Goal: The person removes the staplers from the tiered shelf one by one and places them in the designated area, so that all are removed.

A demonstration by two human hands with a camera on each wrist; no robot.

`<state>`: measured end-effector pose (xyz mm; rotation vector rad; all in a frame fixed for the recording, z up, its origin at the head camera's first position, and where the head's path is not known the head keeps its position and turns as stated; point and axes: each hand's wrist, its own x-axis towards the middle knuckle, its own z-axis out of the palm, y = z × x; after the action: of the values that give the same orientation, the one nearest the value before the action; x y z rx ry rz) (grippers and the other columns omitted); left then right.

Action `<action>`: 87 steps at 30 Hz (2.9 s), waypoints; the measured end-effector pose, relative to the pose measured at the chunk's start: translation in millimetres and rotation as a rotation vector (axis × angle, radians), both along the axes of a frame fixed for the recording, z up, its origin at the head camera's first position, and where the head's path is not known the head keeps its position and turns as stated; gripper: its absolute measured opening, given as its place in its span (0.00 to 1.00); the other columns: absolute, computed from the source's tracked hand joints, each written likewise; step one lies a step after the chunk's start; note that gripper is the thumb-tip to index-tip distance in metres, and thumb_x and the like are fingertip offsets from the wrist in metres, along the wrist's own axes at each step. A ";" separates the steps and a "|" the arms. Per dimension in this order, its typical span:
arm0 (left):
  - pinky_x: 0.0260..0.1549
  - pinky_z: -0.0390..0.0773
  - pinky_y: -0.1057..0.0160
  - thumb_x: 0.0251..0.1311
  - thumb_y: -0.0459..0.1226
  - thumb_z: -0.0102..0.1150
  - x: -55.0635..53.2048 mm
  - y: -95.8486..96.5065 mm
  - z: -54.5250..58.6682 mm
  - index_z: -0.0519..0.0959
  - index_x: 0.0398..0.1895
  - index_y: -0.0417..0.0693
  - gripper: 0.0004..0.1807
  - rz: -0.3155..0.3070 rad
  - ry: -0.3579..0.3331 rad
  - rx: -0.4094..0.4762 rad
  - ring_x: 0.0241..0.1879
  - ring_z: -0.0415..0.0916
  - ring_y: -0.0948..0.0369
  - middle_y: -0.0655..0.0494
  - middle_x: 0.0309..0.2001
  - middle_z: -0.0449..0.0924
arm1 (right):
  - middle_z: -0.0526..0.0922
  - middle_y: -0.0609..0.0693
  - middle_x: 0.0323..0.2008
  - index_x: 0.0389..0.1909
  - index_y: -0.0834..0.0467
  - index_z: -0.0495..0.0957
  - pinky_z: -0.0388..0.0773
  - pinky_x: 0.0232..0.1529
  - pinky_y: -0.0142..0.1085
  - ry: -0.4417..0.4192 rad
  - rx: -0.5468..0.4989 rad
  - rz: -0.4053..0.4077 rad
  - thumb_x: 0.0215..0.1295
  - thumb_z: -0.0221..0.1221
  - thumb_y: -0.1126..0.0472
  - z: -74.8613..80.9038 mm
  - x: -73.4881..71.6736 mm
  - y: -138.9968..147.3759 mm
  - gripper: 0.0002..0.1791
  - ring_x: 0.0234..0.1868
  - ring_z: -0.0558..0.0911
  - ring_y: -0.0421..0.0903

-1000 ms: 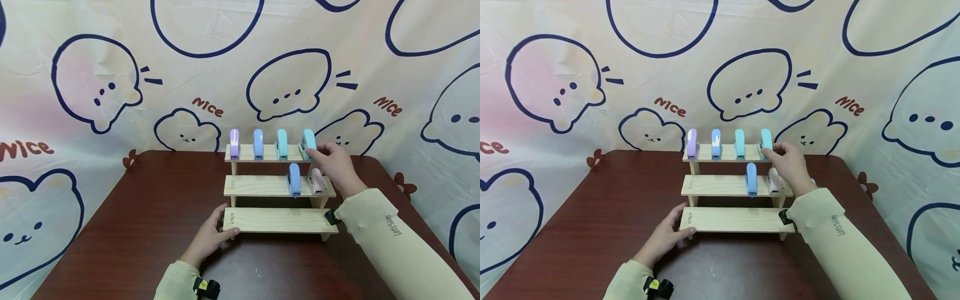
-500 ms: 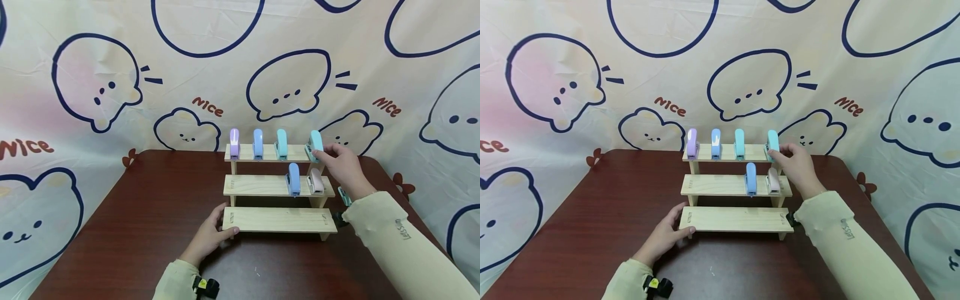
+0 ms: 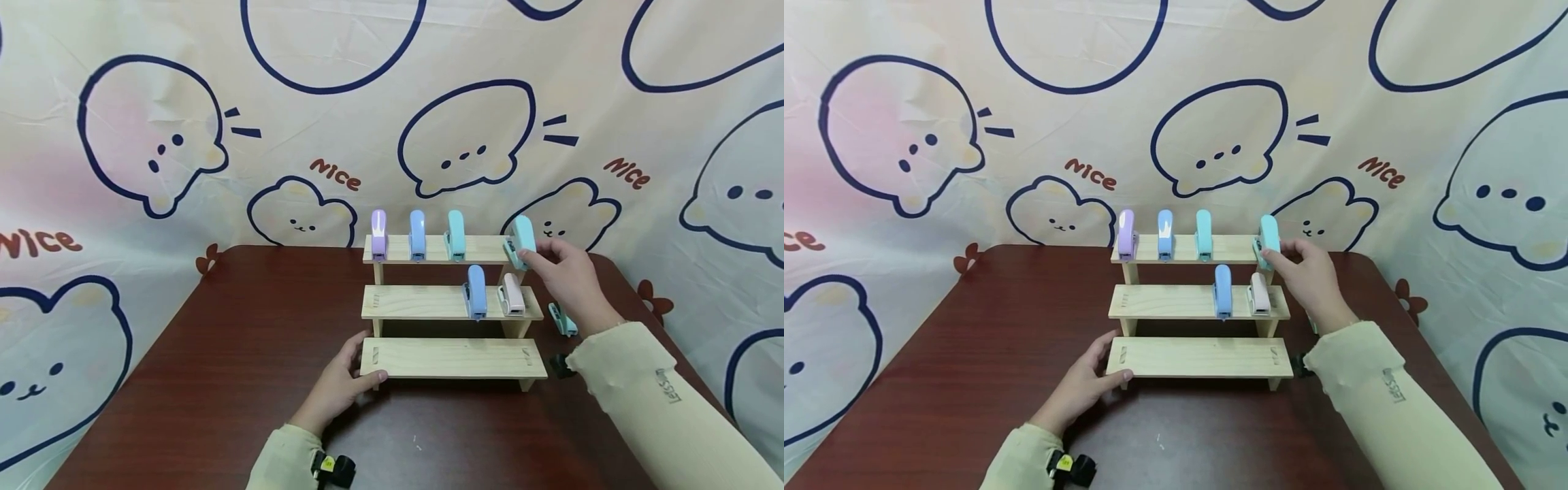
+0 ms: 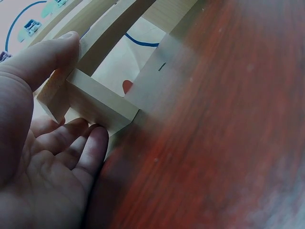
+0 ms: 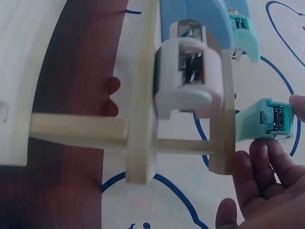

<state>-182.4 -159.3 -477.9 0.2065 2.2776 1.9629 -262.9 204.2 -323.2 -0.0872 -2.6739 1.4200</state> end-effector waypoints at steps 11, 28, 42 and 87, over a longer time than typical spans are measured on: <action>0.33 0.80 0.61 0.56 0.35 0.74 -0.6 -0.2 -0.1 0.57 0.77 0.42 0.48 0.012 0.014 -0.043 0.37 0.80 0.56 0.40 0.58 0.76 | 0.71 0.61 0.65 0.67 0.58 0.71 0.68 0.60 0.62 -0.010 0.008 -0.027 0.65 0.56 0.30 -8.3 5.1 13.1 0.41 0.61 0.69 0.61; 0.36 0.80 0.61 0.56 0.34 0.74 0.5 -0.2 1.4 0.58 0.77 0.42 0.48 0.028 0.018 -0.061 0.41 0.80 0.56 0.41 0.59 0.75 | 0.73 0.58 0.58 0.65 0.62 0.70 0.73 0.56 0.50 0.081 -0.006 -0.072 0.72 0.53 0.39 -23.9 10.0 42.7 0.35 0.53 0.72 0.51; 0.38 0.79 0.62 0.55 0.34 0.75 -1.1 -1.4 -0.8 0.58 0.77 0.42 0.48 0.032 0.025 -0.072 0.46 0.79 0.55 0.42 0.61 0.74 | 0.68 0.68 0.66 0.68 0.65 0.67 0.66 0.59 0.65 0.015 0.024 -0.118 0.72 0.52 0.36 -52.5 6.7 77.1 0.40 0.62 0.66 0.65; 0.40 0.79 0.60 0.56 0.34 0.74 -0.4 -0.3 0.4 0.58 0.77 0.44 0.48 0.036 0.013 -0.080 0.45 0.79 0.56 0.44 0.60 0.76 | 0.72 0.71 0.54 0.68 0.75 0.61 0.76 0.41 0.41 -0.214 0.175 -0.017 0.74 0.47 0.37 -121.6 -4.4 144.9 0.45 0.48 0.73 0.59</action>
<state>-182.8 -159.6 -477.5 0.1720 2.3784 1.8875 -267.3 349.2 -444.8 -0.2598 -2.9490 1.2293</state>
